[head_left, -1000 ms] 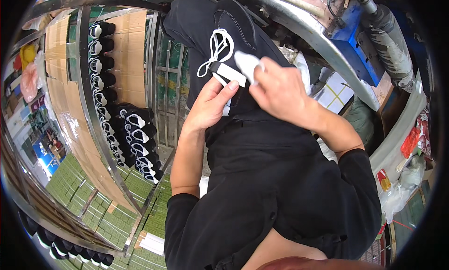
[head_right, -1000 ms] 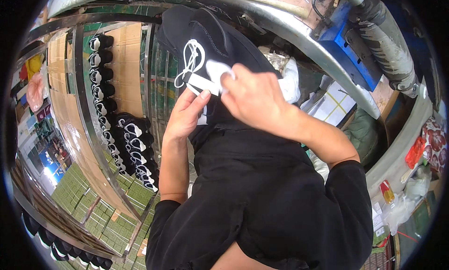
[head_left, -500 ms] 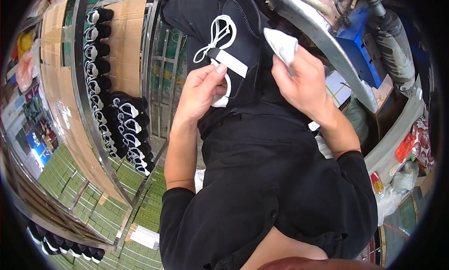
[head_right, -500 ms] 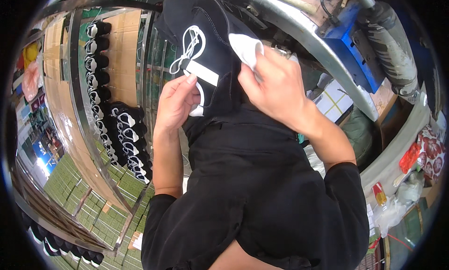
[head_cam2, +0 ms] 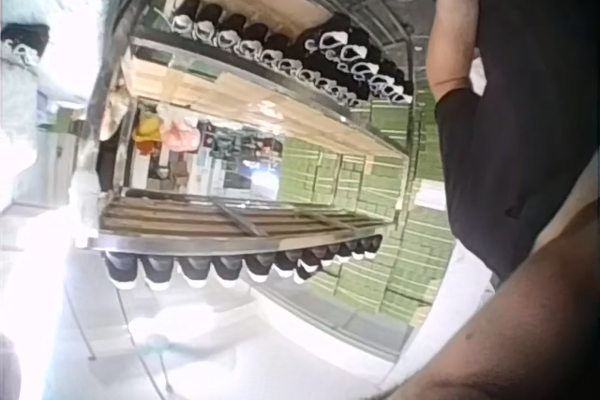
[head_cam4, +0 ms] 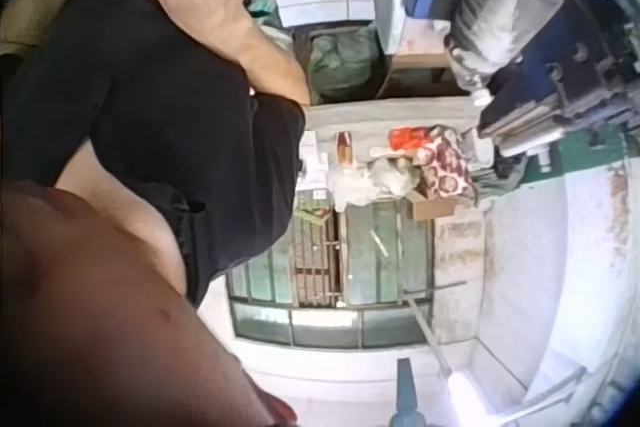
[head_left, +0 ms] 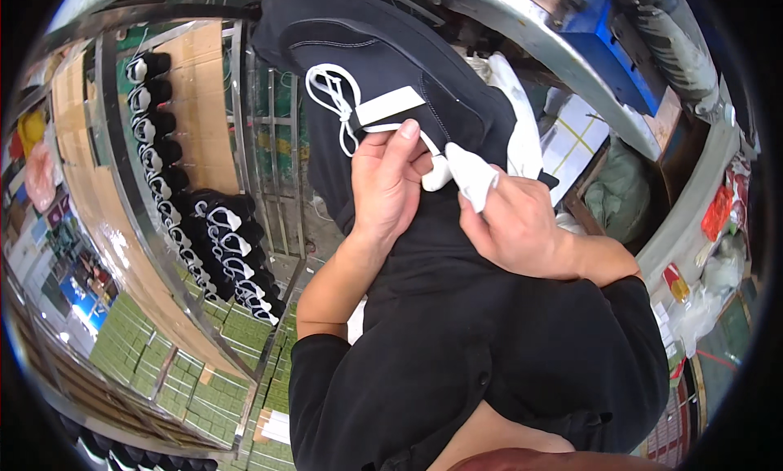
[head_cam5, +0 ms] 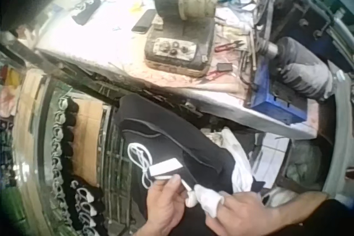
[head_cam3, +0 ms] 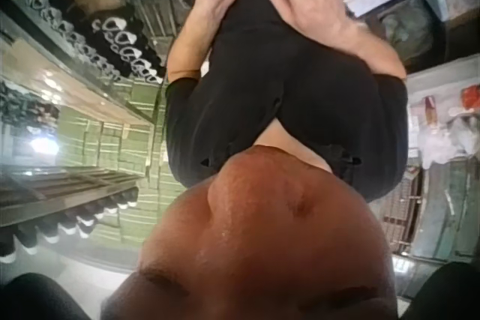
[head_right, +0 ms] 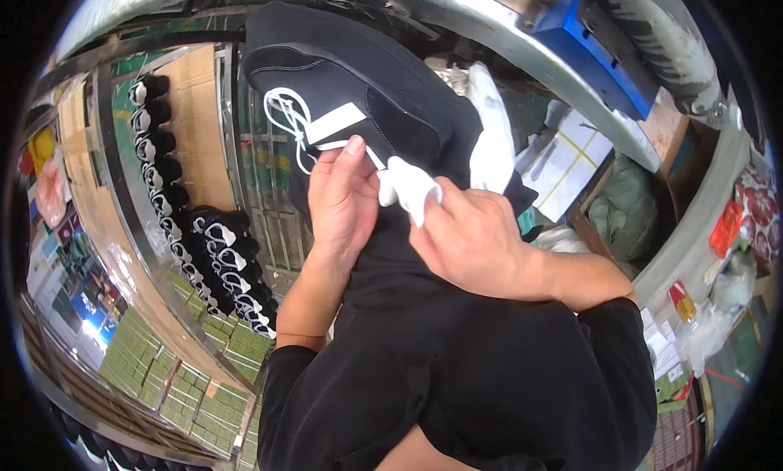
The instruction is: The person picks up a black sneaker with white laces and a white sole, inspects it, and then wipes the upper surface with a white cloth. The person handles the shoe one at a time, turning it to clean different areas.
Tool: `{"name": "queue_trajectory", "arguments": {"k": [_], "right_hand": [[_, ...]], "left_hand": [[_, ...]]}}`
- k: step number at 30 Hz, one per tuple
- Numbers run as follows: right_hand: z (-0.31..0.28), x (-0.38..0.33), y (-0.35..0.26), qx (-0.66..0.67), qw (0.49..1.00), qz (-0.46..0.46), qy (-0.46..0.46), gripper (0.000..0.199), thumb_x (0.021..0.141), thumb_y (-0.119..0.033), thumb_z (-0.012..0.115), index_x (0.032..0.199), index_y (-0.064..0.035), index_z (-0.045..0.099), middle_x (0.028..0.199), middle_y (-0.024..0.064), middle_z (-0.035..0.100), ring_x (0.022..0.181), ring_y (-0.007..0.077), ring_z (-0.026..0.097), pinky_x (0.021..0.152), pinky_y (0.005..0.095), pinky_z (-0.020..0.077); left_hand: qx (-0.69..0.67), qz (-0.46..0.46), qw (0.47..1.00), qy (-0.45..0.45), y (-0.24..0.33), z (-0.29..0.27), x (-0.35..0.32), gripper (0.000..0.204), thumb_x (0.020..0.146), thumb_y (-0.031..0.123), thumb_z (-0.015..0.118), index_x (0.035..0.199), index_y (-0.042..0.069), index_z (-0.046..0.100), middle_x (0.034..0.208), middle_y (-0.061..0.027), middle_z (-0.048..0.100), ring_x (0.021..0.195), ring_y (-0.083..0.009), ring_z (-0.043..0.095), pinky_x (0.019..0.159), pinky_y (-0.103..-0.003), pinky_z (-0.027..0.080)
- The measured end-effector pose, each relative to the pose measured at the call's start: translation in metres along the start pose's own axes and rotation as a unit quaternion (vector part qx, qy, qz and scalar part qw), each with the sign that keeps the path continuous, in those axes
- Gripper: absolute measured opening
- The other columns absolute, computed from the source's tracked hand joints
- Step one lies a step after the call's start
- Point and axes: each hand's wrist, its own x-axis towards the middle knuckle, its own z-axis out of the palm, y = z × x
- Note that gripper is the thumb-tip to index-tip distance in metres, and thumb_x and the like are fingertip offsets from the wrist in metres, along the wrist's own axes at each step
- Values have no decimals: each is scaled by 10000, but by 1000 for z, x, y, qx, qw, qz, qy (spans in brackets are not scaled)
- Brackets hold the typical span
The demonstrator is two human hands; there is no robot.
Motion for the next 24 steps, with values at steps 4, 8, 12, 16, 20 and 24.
{"name": "queue_trajectory", "arguments": {"k": [4, 8, 12, 16, 20, 24], "right_hand": [[3, 10, -7, -19, 999, 29, -10, 323, 786, -159, 743, 987, 77, 651, 991, 242, 649, 568, 277, 656, 492, 365, 519], [3, 20, -9, -35, 999, 32, -24, 301, 809, -162, 724, 993, 65, 652, 922, 192, 627, 524, 252, 631, 463, 354, 500], [1, 28, -12, -65, 996, 34, -52, 272, 815, -172, 717, 954, 51, 644, 837, 139, 589, 495, 238, 607, 455, 354, 494], [-2, 36, -16, -83, 993, 36, -80, 240, 829, -166, 701, 937, 36, 630, 778, 109, 566, 491, 234, 606, 458, 353, 494], [-2, 35, -16, -92, 991, 39, -87, 233, 834, -161, 693, 945, 33, 624, 757, 106, 567, 498, 229, 614, 461, 346, 493], [-4, 33, -20, -97, 990, 33, -96, 236, 831, -165, 699, 935, 33, 623, 751, 104, 565, 495, 223, 614, 458, 340, 487]], "left_hand": [[19, 20, 999, -28, -6, -10, -2, 153, 1007, 80, 626, 1126, -10, 655, 1021, -105, 721, 943, -179, 717, 832, -338, 608], [49, 51, 997, 1, -4, 0, -8, 157, 1001, 68, 637, 1126, -21, 667, 999, -111, 734, 905, -169, 717, 820, -318, 600], [76, 71, 994, 20, -9, -6, -12, 173, 999, 63, 639, 1139, -34, 670, 1004, -115, 742, 868, -156, 717, 812, -304, 592], [75, 77, 994, 20, -9, -10, -10, 177, 996, 60, 644, 1135, -47, 670, 999, -115, 744, 875, -150, 717, 799, -290, 594], [67, 77, 994, 44, -10, -1, -15, 169, 996, 64, 647, 1119, -47, 676, 970, -116, 746, 857, -145, 713, 780, -284, 593], [96, 79, 992, 26, -6, -9, -12, 184, 997, 27, 622, 1165, -36, 659, 1037, -95, 736, 893, -126, 692, 827, -287, 553]]}}
